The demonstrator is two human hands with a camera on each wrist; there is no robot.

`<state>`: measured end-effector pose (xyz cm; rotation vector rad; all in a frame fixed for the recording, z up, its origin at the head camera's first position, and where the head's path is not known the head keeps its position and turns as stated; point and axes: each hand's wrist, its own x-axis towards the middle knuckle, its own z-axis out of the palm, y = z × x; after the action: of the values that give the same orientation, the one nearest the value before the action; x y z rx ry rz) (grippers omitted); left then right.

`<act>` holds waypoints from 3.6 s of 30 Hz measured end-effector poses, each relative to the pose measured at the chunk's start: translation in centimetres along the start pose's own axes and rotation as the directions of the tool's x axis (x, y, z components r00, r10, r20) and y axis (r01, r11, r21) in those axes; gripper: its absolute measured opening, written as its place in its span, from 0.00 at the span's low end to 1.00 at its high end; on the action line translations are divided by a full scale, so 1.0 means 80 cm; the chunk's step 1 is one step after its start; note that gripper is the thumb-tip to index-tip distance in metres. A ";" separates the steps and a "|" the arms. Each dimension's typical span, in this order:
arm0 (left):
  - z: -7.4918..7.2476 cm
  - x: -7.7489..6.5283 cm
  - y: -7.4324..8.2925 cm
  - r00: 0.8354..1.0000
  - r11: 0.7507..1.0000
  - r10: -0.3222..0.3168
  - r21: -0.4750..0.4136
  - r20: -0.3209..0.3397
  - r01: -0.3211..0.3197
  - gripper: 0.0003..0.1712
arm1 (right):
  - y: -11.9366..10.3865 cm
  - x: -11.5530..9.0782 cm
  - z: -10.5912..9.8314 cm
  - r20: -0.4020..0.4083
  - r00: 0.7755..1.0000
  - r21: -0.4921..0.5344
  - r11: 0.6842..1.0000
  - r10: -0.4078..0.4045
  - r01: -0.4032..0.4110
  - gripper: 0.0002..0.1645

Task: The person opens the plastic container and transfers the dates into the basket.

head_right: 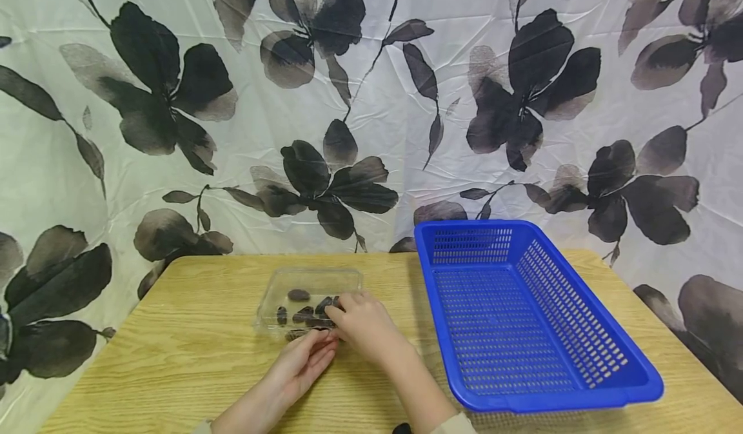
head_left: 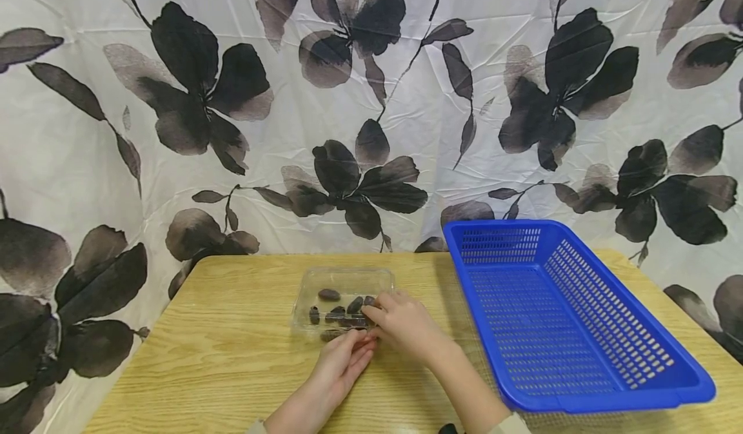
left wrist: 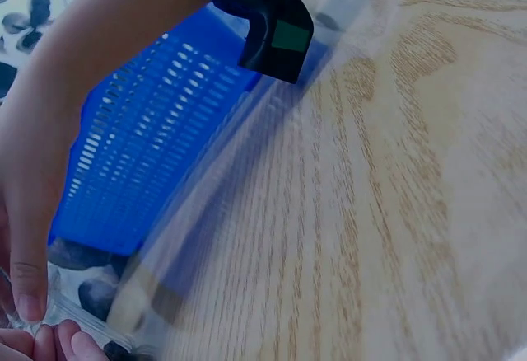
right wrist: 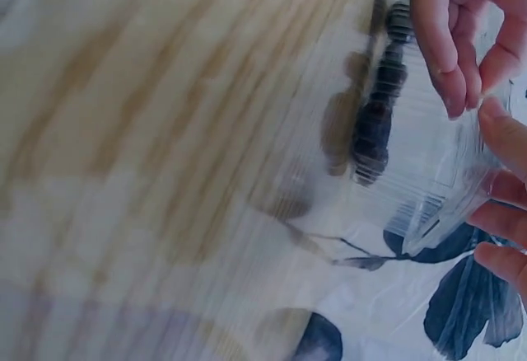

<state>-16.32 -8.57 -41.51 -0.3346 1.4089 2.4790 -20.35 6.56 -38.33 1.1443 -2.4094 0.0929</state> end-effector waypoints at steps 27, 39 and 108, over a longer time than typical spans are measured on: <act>0.001 0.000 0.001 0.999 0.999 0.048 -0.003 0.016 -0.048 0.11 | -0.014 0.008 0.008 -0.041 0.981 -0.453 0.878 -0.192 0.153 0.17; 0.000 0.001 0.002 0.999 0.999 0.043 0.023 0.018 -0.043 0.16 | -0.014 0.006 0.006 0.004 0.988 -0.438 0.888 -0.154 0.140 0.14; -0.102 0.014 0.102 0.992 0.971 0.040 0.239 -0.117 -0.011 0.33 | 0.011 0.037 0.013 -0.553 0.661 0.518 0.830 0.508 -0.206 0.29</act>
<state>-19.60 -19.51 -39.45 -0.4237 1.7482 2.3089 -23.01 4.77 -37.84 0.5740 -1.9244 1.0276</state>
